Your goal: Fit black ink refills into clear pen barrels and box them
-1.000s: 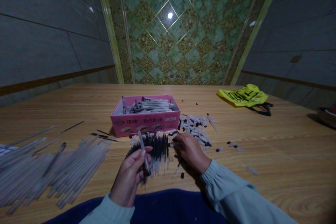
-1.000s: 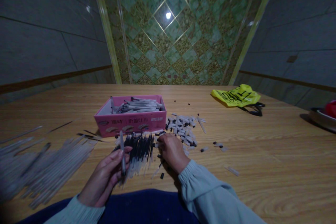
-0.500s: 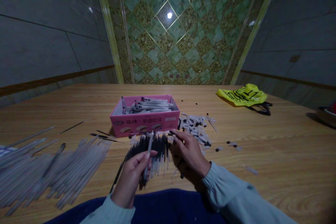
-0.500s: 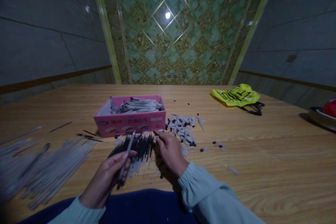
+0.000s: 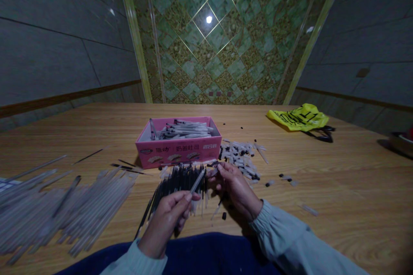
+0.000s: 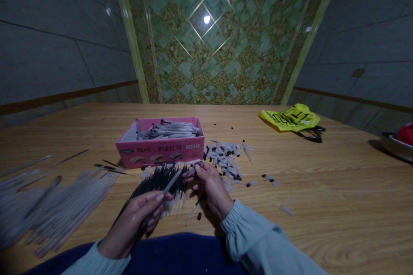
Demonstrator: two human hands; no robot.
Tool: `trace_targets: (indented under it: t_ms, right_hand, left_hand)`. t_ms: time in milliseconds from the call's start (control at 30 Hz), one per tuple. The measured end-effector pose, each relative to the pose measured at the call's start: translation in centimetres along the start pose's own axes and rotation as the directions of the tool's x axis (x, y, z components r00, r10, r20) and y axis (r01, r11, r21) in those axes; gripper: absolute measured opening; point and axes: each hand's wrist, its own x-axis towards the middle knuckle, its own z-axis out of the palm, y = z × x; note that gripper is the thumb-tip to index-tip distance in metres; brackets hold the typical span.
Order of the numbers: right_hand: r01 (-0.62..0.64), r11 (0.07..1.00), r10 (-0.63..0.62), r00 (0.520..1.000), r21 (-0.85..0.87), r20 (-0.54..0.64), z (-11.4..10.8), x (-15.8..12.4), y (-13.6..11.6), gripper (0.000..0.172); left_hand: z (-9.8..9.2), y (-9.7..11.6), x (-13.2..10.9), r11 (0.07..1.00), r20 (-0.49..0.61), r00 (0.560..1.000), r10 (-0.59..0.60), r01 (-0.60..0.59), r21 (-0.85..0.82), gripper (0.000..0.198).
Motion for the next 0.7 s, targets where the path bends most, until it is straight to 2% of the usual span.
trace_targets:
  t_ms: [233, 567, 700]
  right_hand:
    - [0.006, 0.998, -0.005, 1.0, 0.061, -0.023, -0.19, 0.06, 0.01, 0.022]
    - [0.03, 0.999, -0.028, 0.999, -0.045, 0.026, 0.34, -0.51, -0.04, 0.023]
    - [0.047, 0.995, -0.041, 0.996, -0.088, 0.077, 0.22, -0.48, -0.48, 0.025]
  left_hand:
    - [0.03, 0.15, -0.12, 0.998, 0.042, 0.997, -0.059, 0.06, -0.023, 0.04]
    - [0.12, 0.32, -0.02, 0.998, 0.042, 0.997, -0.064, 0.065, -0.017, 0.042]
    - [-0.19, 0.24, 0.21, 0.987, 0.074, 0.991, -0.109, 0.116, -0.112, 0.038]
